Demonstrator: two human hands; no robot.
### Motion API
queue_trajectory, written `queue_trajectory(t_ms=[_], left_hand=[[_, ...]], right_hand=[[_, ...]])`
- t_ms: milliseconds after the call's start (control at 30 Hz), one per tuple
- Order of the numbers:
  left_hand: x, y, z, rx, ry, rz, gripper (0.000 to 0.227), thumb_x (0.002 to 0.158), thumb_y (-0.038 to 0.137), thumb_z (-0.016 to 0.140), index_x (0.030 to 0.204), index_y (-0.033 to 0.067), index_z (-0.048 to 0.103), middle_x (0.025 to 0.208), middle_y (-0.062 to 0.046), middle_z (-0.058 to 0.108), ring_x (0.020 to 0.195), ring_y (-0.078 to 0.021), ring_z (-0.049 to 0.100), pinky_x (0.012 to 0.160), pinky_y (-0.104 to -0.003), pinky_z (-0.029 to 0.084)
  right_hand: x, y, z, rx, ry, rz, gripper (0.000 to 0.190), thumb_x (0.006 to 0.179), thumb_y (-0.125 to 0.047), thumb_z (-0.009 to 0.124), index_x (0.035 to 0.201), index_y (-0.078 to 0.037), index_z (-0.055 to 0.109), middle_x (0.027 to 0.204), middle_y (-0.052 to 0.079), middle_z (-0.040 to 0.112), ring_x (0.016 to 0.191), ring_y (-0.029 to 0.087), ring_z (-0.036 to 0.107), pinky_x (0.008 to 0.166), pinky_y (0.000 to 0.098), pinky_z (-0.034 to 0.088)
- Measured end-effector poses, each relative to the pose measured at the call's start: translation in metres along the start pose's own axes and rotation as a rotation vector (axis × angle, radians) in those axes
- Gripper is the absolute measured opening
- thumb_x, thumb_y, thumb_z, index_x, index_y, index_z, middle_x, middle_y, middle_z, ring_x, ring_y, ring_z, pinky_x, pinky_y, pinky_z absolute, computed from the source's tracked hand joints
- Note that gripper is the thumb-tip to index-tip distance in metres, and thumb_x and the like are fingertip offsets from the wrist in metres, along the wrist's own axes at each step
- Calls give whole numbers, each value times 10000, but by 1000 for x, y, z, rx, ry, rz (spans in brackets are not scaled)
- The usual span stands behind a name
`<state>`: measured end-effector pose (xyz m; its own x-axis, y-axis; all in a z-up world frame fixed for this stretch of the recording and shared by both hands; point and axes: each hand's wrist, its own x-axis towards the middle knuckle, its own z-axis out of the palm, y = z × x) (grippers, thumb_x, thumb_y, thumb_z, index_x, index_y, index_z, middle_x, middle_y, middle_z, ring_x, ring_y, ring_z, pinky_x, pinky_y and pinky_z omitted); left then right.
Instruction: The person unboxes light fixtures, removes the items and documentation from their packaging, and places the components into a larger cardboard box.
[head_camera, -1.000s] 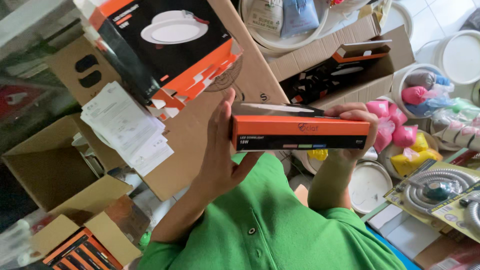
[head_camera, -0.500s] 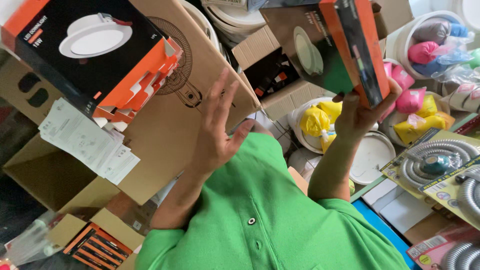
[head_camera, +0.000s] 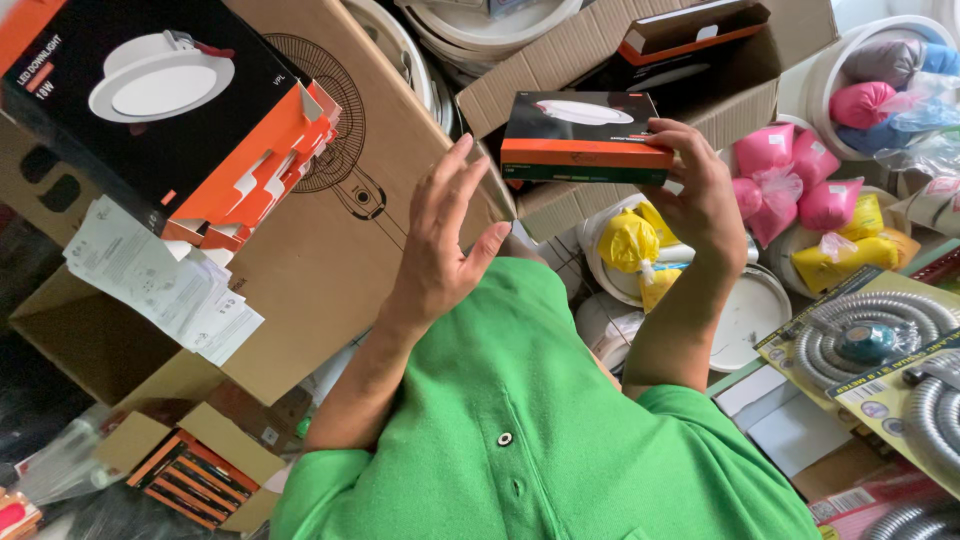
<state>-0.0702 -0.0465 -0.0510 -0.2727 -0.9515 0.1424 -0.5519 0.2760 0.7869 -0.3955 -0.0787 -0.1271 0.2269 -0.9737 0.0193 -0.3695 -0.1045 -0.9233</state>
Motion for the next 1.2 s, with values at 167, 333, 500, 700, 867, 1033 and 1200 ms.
queue_trajectory(t_ms=[167,333,500,700,867,1033,1200], left_hand=[[1,-3,4,10,16,-16,585,1051,304,684,1527,50,457,1630,-162,394,1437,-339,480,1242,-473,377],[3,-9,6,58,24,1,584,1034,297,690,1508,38,466,1601,-155,419,1480,-350,444,1271,-511,317],[3,-14,8,86,-1,-20,587,1025,296,698,1500,34,473,1596,-156,431,1483,-352,440,1269,-531,299],[8,-19,8,63,-12,-24,590,1025,285,698,1505,37,461,1589,-153,434,1478,-344,434,1272,-542,300],[11,-18,10,67,-30,-33,588,1029,297,693,1506,43,462,1586,-145,438,1487,-333,440,1270,-553,299],[12,-19,9,76,-40,-58,584,1027,300,689,1503,46,465,1582,-142,442,1478,-328,443,1260,-556,299],[14,-20,10,82,-36,-55,585,1031,308,680,1505,47,460,1583,-146,440,1476,-325,442,1258,-542,302]], right_hand=[[23,33,9,-91,-85,17,555,769,218,623,1275,1,555,1486,194,571,1269,282,646,989,372,581],[34,59,21,36,-121,7,564,770,231,532,1283,-2,538,1516,188,565,1256,273,640,969,355,561],[42,65,12,13,-130,55,533,784,235,503,1255,-9,551,1492,196,593,1210,278,668,906,336,553],[60,78,19,-125,-173,-38,564,735,243,497,1233,-6,589,1426,230,623,1246,382,657,1006,379,534],[82,117,57,-82,-233,-71,590,678,234,448,1200,-2,589,1400,238,630,1274,414,633,1064,406,504],[100,142,77,-129,-284,-56,551,718,208,469,1207,-6,605,1327,242,662,1229,433,620,1027,423,515],[102,159,102,-257,-188,-21,521,807,177,498,1269,-27,625,1242,228,684,1164,448,635,963,450,533]])
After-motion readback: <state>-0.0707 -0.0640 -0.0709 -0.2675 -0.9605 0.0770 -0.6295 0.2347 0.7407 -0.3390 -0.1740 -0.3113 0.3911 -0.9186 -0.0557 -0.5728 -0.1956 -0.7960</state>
